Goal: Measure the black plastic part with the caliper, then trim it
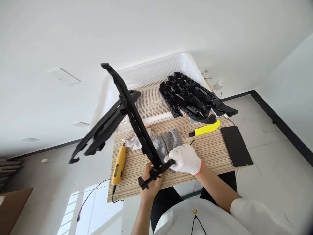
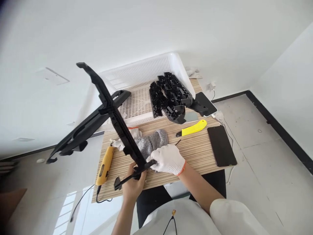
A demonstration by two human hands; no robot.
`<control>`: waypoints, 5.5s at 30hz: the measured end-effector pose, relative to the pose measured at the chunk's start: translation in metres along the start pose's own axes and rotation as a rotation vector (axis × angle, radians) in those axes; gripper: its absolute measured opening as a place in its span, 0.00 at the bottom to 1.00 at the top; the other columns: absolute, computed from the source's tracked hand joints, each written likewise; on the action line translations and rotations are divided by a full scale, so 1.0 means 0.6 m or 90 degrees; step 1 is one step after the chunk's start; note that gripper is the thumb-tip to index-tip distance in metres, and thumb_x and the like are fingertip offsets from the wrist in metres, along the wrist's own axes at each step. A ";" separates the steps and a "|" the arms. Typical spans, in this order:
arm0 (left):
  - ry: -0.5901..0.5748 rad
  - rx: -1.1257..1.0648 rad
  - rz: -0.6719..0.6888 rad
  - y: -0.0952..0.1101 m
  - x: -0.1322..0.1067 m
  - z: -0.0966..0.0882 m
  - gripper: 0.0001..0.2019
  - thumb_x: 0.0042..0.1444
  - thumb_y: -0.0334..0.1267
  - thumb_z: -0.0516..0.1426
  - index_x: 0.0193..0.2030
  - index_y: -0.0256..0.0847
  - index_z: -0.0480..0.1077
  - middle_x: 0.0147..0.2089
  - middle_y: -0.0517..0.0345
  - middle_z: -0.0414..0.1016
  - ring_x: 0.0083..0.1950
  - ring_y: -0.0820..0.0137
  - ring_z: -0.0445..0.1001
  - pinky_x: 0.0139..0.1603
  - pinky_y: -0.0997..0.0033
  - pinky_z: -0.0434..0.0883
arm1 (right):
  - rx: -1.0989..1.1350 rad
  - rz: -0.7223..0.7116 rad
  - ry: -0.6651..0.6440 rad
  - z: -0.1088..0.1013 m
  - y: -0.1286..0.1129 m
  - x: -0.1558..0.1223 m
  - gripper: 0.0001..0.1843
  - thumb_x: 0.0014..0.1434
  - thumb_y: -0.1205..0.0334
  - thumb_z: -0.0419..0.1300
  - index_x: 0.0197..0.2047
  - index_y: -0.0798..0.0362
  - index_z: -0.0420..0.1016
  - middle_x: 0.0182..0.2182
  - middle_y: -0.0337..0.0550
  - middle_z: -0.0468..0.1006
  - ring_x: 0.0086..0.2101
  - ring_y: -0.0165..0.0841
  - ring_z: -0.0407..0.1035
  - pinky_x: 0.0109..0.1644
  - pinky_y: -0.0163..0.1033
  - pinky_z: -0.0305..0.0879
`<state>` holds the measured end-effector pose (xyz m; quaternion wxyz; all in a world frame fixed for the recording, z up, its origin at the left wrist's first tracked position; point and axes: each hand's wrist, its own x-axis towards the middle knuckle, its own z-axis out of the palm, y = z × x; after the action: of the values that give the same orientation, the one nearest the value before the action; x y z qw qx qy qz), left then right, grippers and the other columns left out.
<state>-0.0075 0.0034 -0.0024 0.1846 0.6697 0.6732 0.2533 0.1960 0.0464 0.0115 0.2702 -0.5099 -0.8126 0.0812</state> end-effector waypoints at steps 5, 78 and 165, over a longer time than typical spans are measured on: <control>0.015 0.014 -0.023 0.011 -0.002 0.003 0.12 0.56 0.46 0.58 0.43 0.42 0.68 0.27 0.63 0.76 0.25 0.67 0.76 0.26 0.73 0.68 | 0.006 0.025 -0.122 -0.011 -0.001 0.000 0.20 0.62 0.45 0.58 0.28 0.51 0.72 0.25 0.39 0.80 0.29 0.33 0.75 0.30 0.41 0.43; -0.054 -0.273 0.044 0.011 -0.006 -0.016 0.34 0.62 0.50 0.59 0.70 0.45 0.52 0.46 0.51 0.83 0.39 0.61 0.82 0.45 0.65 0.74 | -0.373 0.054 -0.110 -0.051 0.006 0.028 0.29 0.63 0.48 0.48 0.63 0.52 0.66 0.27 0.47 0.80 0.27 0.43 0.73 0.30 0.38 0.46; -0.069 -0.309 0.046 0.003 -0.005 -0.010 0.35 0.61 0.51 0.60 0.71 0.50 0.52 0.46 0.57 0.82 0.39 0.64 0.82 0.50 0.58 0.77 | -0.326 0.026 -0.185 -0.117 -0.038 -0.002 0.31 0.66 0.47 0.49 0.67 0.53 0.64 0.33 0.49 0.81 0.34 0.44 0.74 0.37 0.41 0.60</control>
<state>-0.0096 -0.0004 0.0030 0.3671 0.6417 0.5575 0.3776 0.2149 0.0246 0.0795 0.0119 -0.5607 -0.8265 -0.0487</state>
